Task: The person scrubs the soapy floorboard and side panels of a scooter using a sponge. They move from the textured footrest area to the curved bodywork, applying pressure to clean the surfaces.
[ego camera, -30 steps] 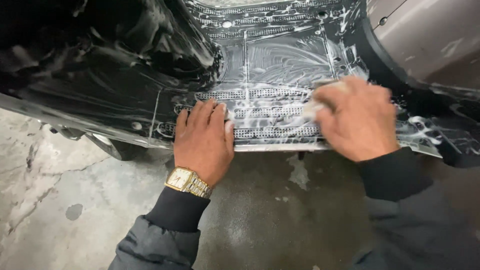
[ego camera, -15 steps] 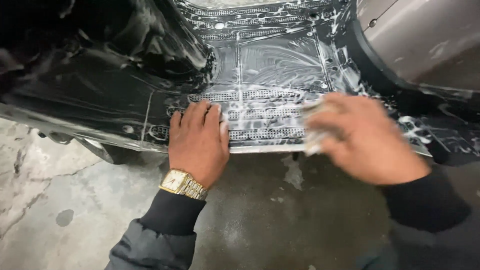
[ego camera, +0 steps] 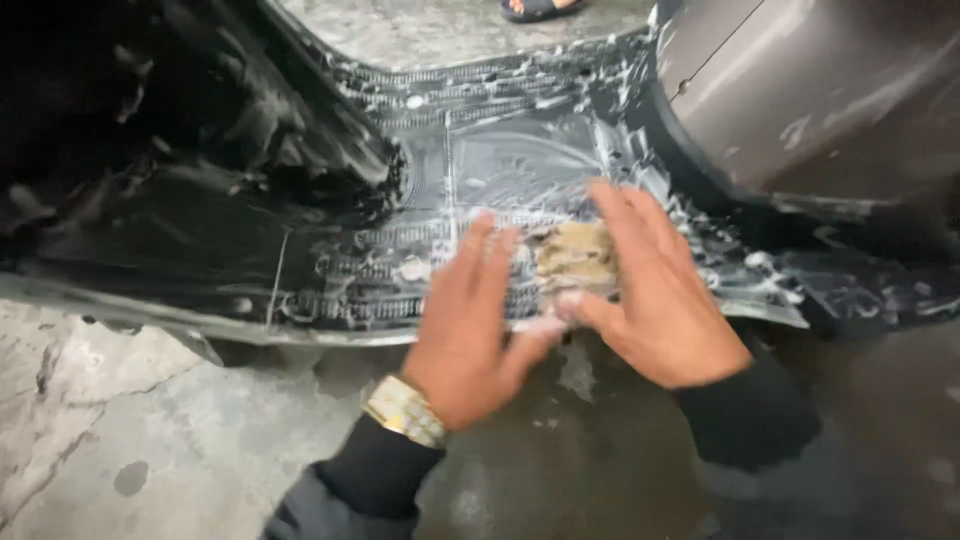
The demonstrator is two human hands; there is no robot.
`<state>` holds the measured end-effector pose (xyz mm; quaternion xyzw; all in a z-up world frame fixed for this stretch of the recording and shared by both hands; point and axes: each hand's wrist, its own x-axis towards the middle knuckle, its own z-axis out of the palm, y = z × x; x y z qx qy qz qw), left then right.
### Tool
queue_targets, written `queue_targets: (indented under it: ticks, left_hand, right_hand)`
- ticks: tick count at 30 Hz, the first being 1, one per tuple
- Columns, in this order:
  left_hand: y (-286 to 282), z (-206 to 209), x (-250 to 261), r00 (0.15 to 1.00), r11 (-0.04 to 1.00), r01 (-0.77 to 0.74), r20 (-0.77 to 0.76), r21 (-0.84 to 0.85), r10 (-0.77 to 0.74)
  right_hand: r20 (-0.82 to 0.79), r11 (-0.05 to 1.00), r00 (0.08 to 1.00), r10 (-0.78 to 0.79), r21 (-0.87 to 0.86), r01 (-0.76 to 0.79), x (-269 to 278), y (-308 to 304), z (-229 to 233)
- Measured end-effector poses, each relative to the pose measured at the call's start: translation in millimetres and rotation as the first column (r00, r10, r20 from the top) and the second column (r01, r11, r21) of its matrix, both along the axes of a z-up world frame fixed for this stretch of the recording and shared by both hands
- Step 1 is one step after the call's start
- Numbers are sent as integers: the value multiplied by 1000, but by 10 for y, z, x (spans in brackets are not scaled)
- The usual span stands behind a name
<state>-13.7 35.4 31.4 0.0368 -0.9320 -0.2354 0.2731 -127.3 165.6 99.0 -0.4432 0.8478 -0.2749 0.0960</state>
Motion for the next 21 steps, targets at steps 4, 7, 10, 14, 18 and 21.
queue_targets:
  ticks: [4,7,10,14,18,21]
  left_hand:
    - [240,215,-326,989,999,30,142,43,-35]
    - [266,142,-629,958,991,131,255,20,-132]
    - [102,103,-984,982,975,173,97,-137,-160]
    - [-32,88,-1489,975,993,-114,189,-32,118]
    - [45,106,-1556,987,997,74,139,13,-75]
    - [-132,353,-1765,925,988,-131,369,80,93]
  right_hand:
    - [-282,990,957,-73,95,104,-203,393,-132]
    - [-359,928,930,-83,311,204,-305,551,-168]
    - [-283,839,945,-163,464,283,-345,553,-202]
    - [-489,853,863,-129,389,348,-344,534,-346]
    - [-633,884,769,-83,310,350,-401,555,-457]
    - [-750,909,660,-54,237,344,-393,502,-494]
